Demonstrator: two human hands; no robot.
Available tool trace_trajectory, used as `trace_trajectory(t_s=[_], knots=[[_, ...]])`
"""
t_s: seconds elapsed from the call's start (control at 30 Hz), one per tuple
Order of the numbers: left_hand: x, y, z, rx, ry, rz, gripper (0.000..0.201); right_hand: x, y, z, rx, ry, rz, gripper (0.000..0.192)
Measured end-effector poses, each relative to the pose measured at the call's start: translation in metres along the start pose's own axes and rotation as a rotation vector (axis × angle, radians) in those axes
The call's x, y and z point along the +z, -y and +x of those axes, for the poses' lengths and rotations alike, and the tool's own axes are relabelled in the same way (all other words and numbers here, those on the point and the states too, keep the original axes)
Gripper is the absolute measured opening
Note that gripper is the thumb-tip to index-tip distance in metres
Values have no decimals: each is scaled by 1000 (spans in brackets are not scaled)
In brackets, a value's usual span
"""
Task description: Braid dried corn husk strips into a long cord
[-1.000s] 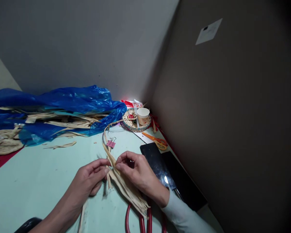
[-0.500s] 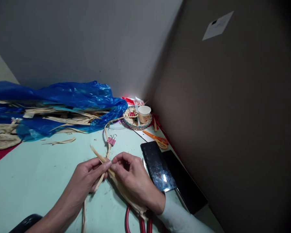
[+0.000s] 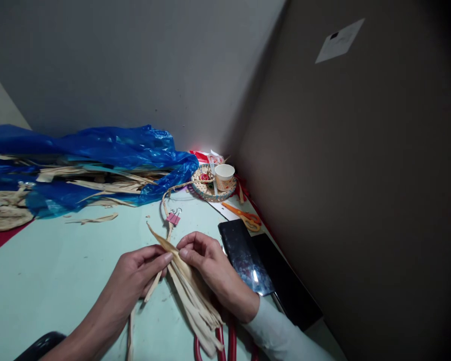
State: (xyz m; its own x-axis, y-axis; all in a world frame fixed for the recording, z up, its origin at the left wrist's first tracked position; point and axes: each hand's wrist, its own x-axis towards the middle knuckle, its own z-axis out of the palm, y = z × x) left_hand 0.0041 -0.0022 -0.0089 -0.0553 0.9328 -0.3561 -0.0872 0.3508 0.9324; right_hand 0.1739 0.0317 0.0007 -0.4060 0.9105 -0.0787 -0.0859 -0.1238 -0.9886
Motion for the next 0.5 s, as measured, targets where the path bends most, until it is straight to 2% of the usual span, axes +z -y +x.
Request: trace_trajectory(t_s=[0.1,0.2,0.37,0.5], knots=[[2,0,0,-26,-11,-36,30,-2,-3,1,-79,-7,-78,10],[6,-2,-1,-13,-42,-27,32,-2,2,-2,-158,0,-295,8],[11,-12,-6,23,-83,38,36,2,17,-11,-147,-23,-538,11],[13,-15,-6,50,-84,50,38,4,18,-11,-131,-42,-565,4]])
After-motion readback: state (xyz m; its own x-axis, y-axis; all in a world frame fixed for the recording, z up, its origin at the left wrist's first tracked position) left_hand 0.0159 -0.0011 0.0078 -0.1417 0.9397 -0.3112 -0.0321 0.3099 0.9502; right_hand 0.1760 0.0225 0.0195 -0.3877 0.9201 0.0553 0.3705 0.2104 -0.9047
